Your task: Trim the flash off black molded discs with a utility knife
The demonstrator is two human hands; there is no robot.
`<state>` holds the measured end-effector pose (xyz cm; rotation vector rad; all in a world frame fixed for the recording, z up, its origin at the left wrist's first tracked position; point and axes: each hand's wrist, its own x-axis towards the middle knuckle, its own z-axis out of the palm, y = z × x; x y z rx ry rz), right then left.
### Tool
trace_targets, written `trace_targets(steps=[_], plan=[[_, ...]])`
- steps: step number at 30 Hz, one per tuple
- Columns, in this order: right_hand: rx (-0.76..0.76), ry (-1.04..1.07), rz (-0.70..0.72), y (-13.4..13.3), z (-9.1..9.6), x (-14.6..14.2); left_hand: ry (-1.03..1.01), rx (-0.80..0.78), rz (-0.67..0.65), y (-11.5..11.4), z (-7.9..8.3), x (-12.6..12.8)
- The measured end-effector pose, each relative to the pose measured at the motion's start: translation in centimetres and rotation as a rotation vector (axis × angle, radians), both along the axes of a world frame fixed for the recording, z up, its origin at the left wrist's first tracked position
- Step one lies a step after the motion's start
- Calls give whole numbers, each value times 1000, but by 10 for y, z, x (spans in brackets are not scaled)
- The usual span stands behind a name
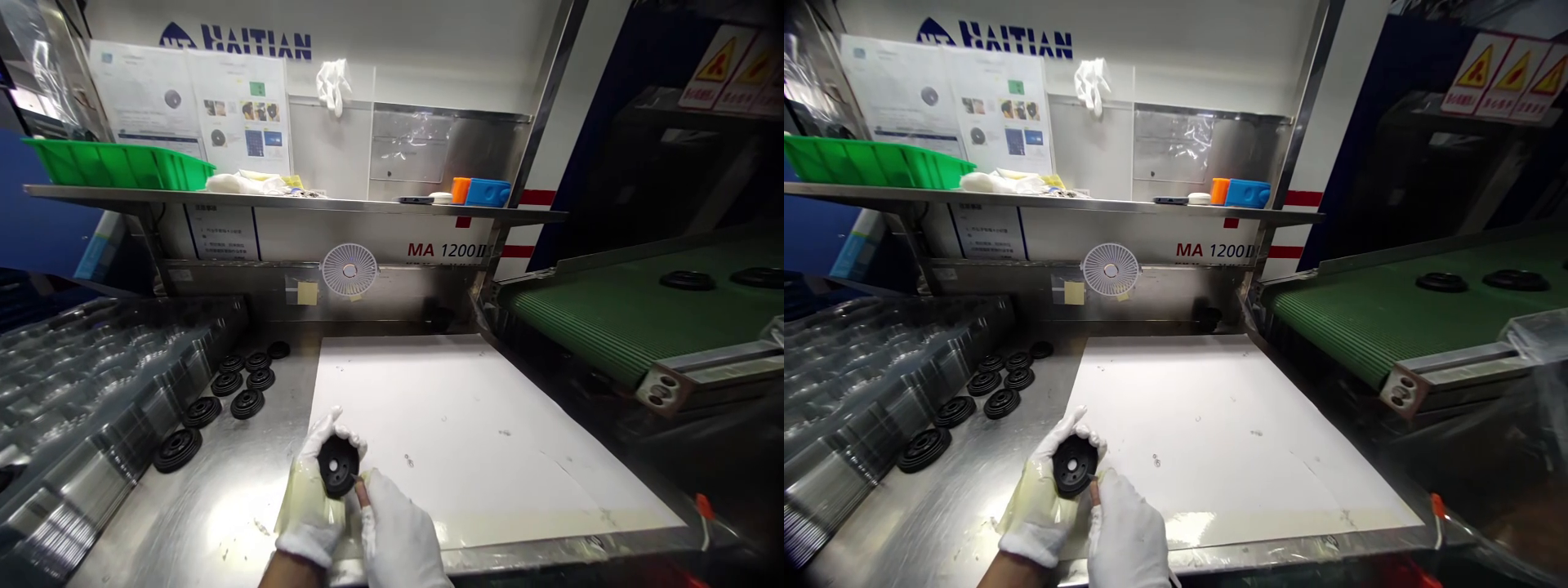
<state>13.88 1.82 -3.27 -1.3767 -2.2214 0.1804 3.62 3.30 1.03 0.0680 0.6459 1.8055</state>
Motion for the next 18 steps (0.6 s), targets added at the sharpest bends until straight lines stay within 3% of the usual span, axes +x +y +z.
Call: trace_targets(steps=[6,12,18], plan=[[25,-91,0,-5,0,-8,-7,6,78,1,0,0],[-52,65,29,0,5,1,32,13,-139,-1,-8,-9],[-22,-1,-5,-7,0,-6,11,-30,27,1,1,2]])
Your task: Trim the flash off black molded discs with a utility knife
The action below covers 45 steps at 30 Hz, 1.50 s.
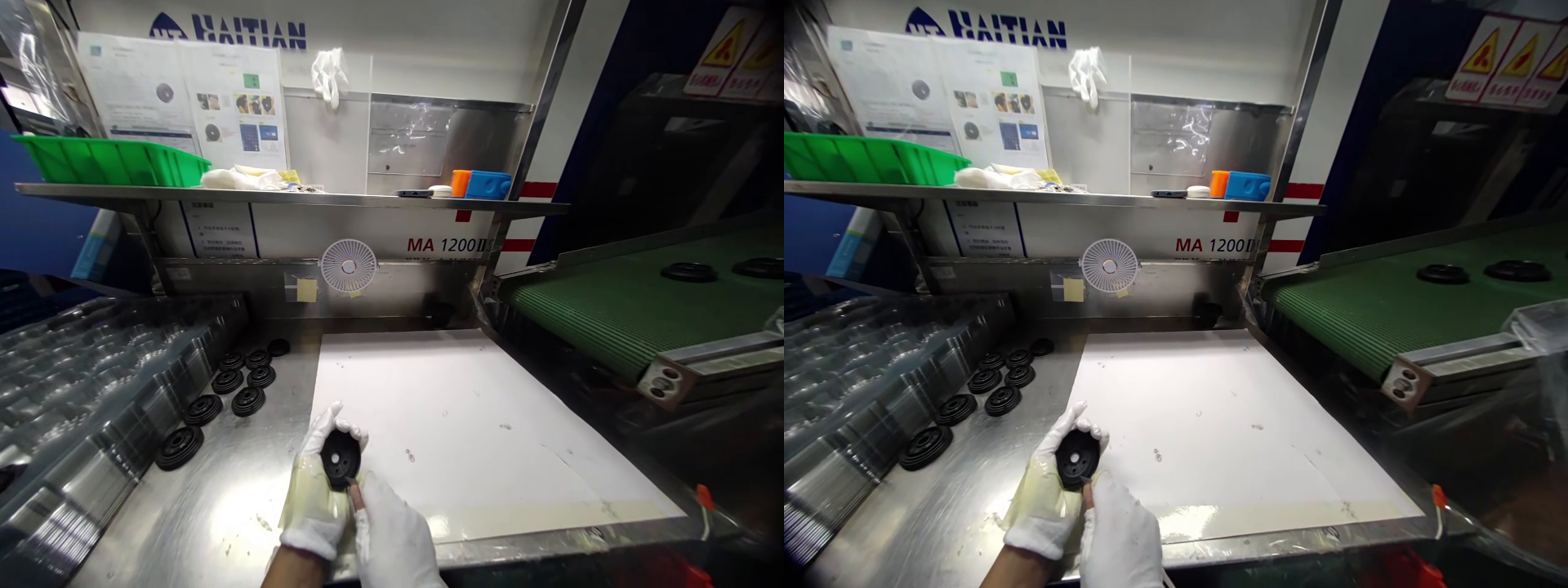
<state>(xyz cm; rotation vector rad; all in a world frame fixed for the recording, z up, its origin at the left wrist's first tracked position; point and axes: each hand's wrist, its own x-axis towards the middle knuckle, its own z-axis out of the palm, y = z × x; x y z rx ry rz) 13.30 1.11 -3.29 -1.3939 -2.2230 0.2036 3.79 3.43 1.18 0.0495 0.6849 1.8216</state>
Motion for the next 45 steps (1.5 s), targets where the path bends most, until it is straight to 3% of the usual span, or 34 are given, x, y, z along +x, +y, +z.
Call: trace_targets(steps=[4,10,20,25,27,37,39,42,45], plan=[[22,6,19,-3,0,-3,34,14,58,-4,5,1],[-8,86,9,4,3,8,27,65,-165,-9,-4,-8],[40,17,12,-5,1,-2,5,81,56,-1,-1,2],[6,82,37,1,8,6,17,69,-163,-7,-7,-8],[-33,118,20,3,8,9,21,90,-189,-7,-9,-10],[13,32,6,-7,3,-4,61,84,59,-5,-1,3],[21,43,20,-6,3,-2,79,76,-10,-8,-2,-1],[15,92,25,-2,4,5,39,105,-214,-10,-7,-9],[-10,131,-6,1,5,10,34,91,-210,-8,-8,-10]])
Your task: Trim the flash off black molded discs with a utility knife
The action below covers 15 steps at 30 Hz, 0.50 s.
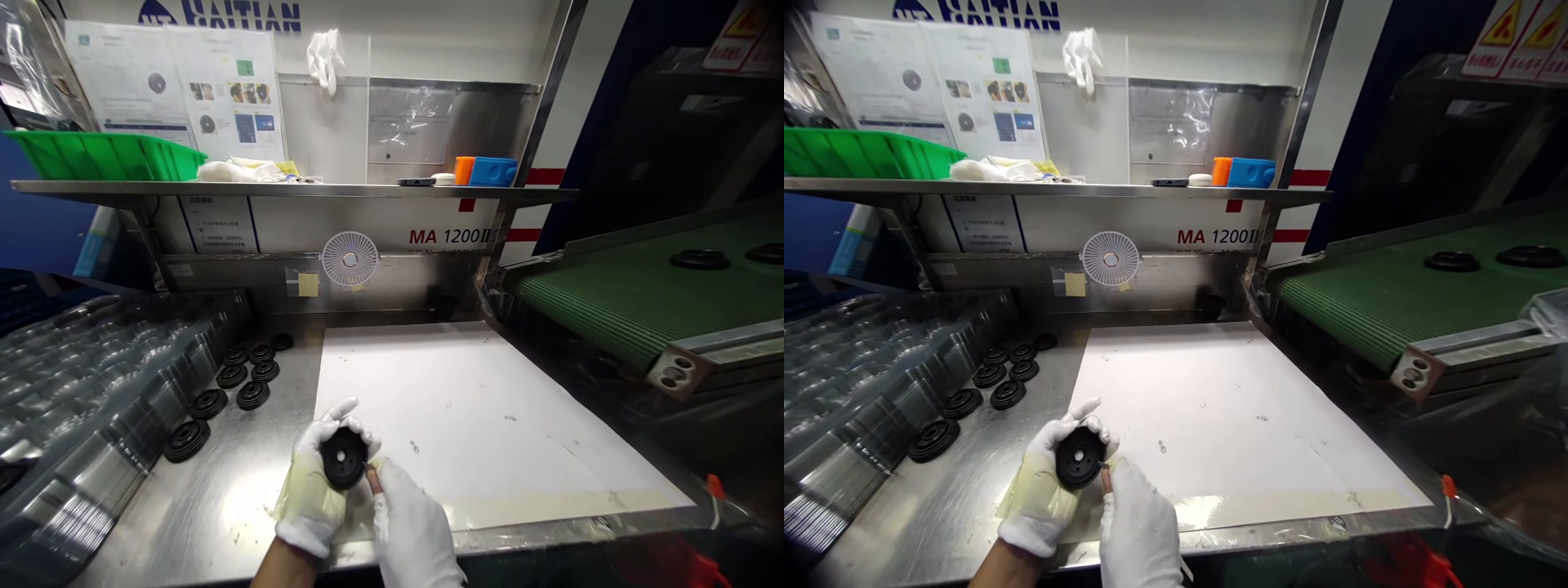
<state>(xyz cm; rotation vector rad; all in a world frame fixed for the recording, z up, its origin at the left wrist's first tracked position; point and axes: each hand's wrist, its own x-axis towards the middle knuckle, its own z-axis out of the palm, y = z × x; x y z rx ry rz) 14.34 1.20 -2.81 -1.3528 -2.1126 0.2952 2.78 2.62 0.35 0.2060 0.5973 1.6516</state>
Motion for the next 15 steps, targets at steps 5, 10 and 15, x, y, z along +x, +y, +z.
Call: trace_targets(steps=[5,10,15], plan=[[14,-63,-17,-6,-2,-6,28,-16,148,3,6,12],[2,-70,10,-9,-4,-11,112,33,255,-3,3,12],[0,-9,12,-4,-1,-3,33,9,-34,-9,0,3]])
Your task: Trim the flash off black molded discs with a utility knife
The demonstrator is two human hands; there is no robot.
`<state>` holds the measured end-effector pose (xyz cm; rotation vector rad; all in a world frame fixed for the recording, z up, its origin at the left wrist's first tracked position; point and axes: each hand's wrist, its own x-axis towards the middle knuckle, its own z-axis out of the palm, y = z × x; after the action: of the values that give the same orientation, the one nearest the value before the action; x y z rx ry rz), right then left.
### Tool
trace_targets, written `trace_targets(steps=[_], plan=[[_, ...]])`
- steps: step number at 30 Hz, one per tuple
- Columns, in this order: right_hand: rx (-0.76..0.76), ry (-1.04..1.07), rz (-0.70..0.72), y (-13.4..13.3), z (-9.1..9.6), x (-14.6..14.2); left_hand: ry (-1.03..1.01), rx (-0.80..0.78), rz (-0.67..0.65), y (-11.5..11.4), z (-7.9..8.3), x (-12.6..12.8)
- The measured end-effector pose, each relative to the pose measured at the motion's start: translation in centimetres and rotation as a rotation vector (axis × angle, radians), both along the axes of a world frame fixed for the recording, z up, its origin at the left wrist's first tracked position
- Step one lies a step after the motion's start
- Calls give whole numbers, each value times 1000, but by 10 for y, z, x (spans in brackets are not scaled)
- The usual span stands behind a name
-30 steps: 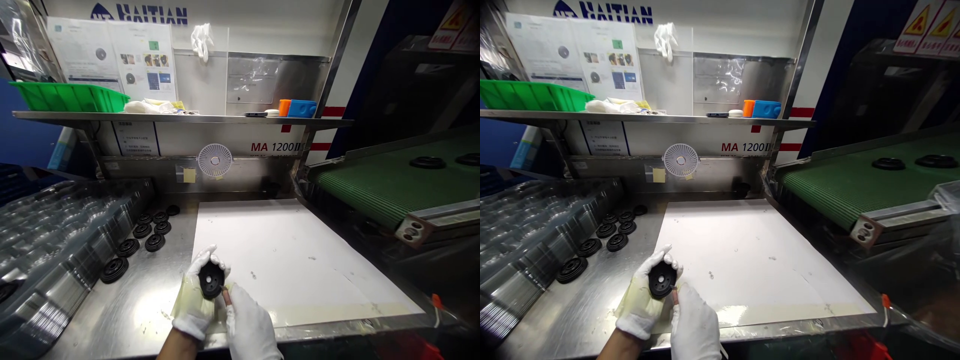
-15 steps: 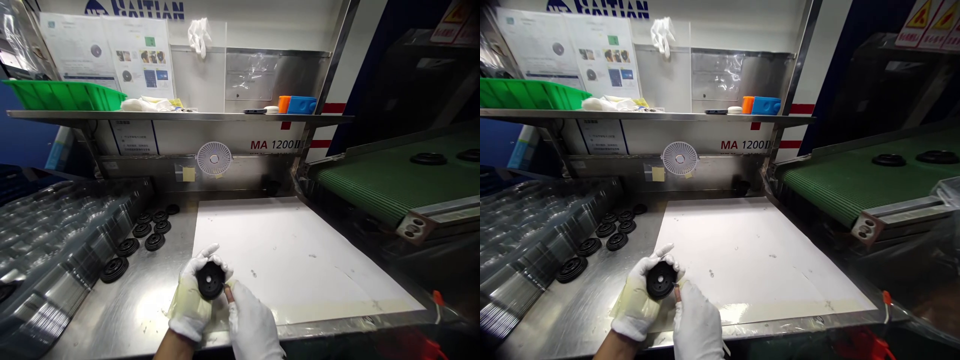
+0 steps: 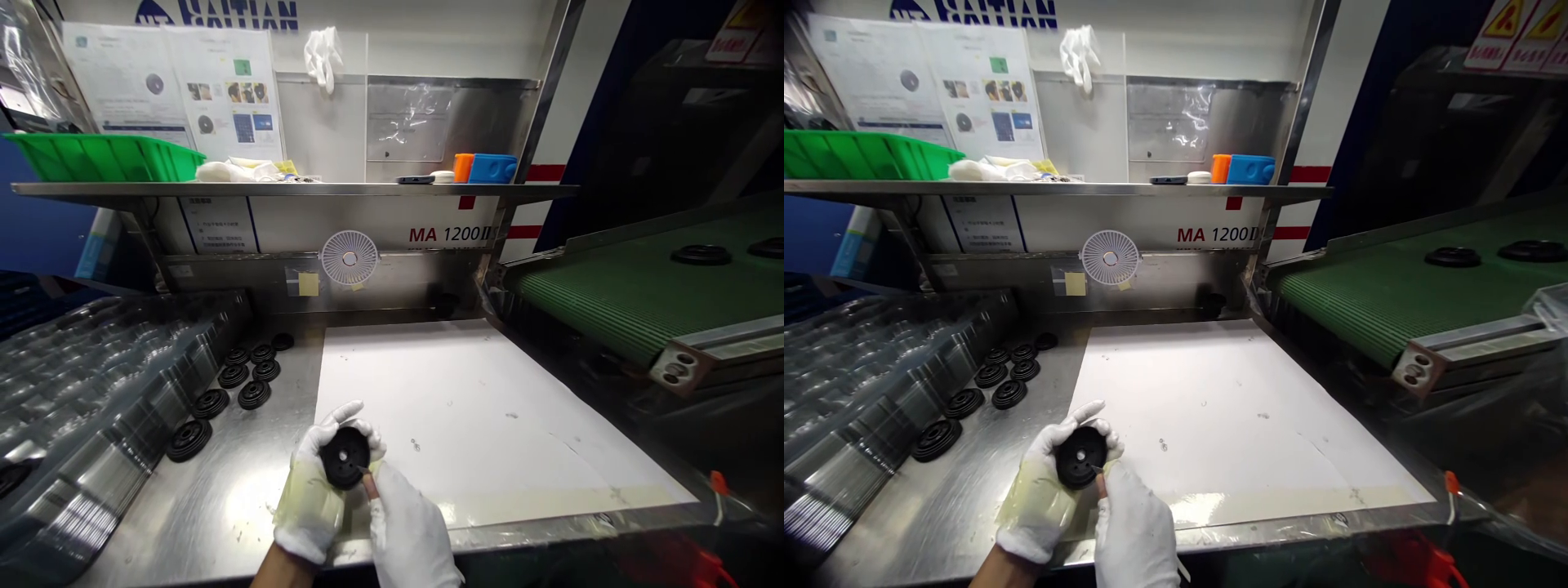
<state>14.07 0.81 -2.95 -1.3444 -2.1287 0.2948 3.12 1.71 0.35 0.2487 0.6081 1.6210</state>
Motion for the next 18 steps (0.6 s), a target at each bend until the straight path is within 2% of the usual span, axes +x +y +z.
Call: trace_targets(steps=[2,9,10,14,16,18], plan=[[-10,0,-24,0,0,2,-7,31,14,1,2,2],[49,-31,-13,-9,-3,-8,47,25,266,7,8,12],[55,-28,1,-9,-4,-9,54,28,251,7,7,11],[34,20,43,-6,-4,-4,16,5,45,4,4,-1],[5,42,26,-3,-2,-1,-25,25,22,3,4,-3],[-18,37,-12,-2,-1,1,-57,62,61,3,5,0]])
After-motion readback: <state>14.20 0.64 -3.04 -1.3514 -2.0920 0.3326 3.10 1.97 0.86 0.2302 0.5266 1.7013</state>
